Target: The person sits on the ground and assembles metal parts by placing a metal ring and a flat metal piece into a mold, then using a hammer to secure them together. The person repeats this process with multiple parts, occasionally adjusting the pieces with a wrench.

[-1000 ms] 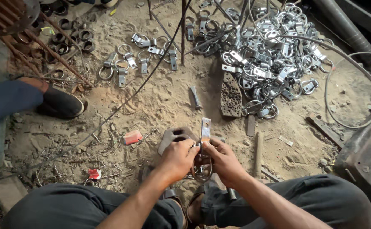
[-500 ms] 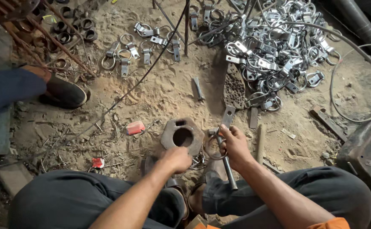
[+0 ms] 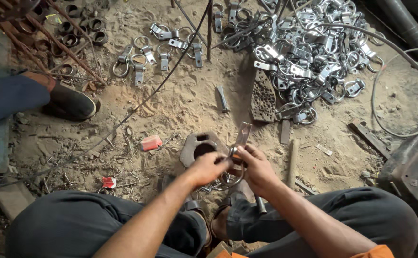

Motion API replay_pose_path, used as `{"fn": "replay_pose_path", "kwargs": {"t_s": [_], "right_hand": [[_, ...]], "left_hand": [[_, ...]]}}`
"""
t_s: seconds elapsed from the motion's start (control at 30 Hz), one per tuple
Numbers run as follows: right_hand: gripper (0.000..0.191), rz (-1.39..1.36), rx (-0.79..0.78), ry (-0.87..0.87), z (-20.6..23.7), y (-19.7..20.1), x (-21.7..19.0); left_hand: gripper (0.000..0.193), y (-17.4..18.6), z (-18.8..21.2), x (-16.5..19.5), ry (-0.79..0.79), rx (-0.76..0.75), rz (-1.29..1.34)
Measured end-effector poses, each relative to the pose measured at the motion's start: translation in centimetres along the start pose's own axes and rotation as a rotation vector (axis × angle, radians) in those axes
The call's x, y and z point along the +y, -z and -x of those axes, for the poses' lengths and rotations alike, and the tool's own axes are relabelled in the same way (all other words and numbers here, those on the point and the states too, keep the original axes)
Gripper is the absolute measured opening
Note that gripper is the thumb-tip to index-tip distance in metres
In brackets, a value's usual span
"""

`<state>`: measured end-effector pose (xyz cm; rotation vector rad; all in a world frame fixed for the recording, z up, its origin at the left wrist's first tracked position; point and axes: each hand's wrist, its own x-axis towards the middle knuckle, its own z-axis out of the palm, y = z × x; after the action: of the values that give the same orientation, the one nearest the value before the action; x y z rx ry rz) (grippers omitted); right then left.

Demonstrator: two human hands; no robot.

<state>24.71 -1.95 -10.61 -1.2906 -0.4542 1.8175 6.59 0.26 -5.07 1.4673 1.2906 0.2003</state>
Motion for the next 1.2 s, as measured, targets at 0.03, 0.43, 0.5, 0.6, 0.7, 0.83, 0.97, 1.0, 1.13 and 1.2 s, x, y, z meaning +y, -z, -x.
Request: {"fn": "replay_pose_path", "kwargs": {"t_s": [0.03,0.43,0.5,0.6,0.7,0.83,0.97,1.0,1.13,1.2], "right_hand": [[0.024,-0.006,-0.010,0.021,0.1,-0.1,0.2],[0.023,0.076,0.059,0.209,-1.5,1.7,-0.3],[0.023,0.115,0.087,0.225,-1.2,1.6,-0.7],[0.022,0.063,0.123,0.176,-1.0,1.5,-1.2],[0.021,0.108,0.200,0.145,-1.2,1.7,-1.1],[0.024,0.052,0.034,0.251,-1.6,2.0,-0.3],[0.020,0.119,-0.062,0.302,-1.6,1.9,-0.5],[0.017,0.136,-0.075,0.287,-1.5,1.8,-0.8],[0.015,0.270,-0.134,0.363,-0.4,1.1,-2.1],[0.010,0.335,-0.133,0.483,0.3,0.5,-2.1]], "left_hand": [[0.040,-0.2,0.1,-0.1,-0.056,-0.069,0.057],[0.024,0.3,-0.1,-0.4,-0.179,0.038,-0.076],[0.024,0.2,-0.1,-0.4,-0.071,-0.034,0.107],[0.024,-0.1,-0.3,-0.4,-0.080,-0.022,0.154],[0.028,-0.6,-0.3,-0.6,-0.138,0.060,0.183],[0.048,-0.5,-0.4,-0.7,-0.121,0.217,-0.006],[0.059,-0.3,-0.3,-0.8,-0.002,0.286,-0.025],[0.058,-0.3,-0.1,-0.9,-0.005,0.326,-0.025],[0.053,-0.6,0.5,-0.8,-0.028,0.415,-0.024],[0.048,-0.6,0.5,-0.6,0.044,0.406,-0.026]]}}
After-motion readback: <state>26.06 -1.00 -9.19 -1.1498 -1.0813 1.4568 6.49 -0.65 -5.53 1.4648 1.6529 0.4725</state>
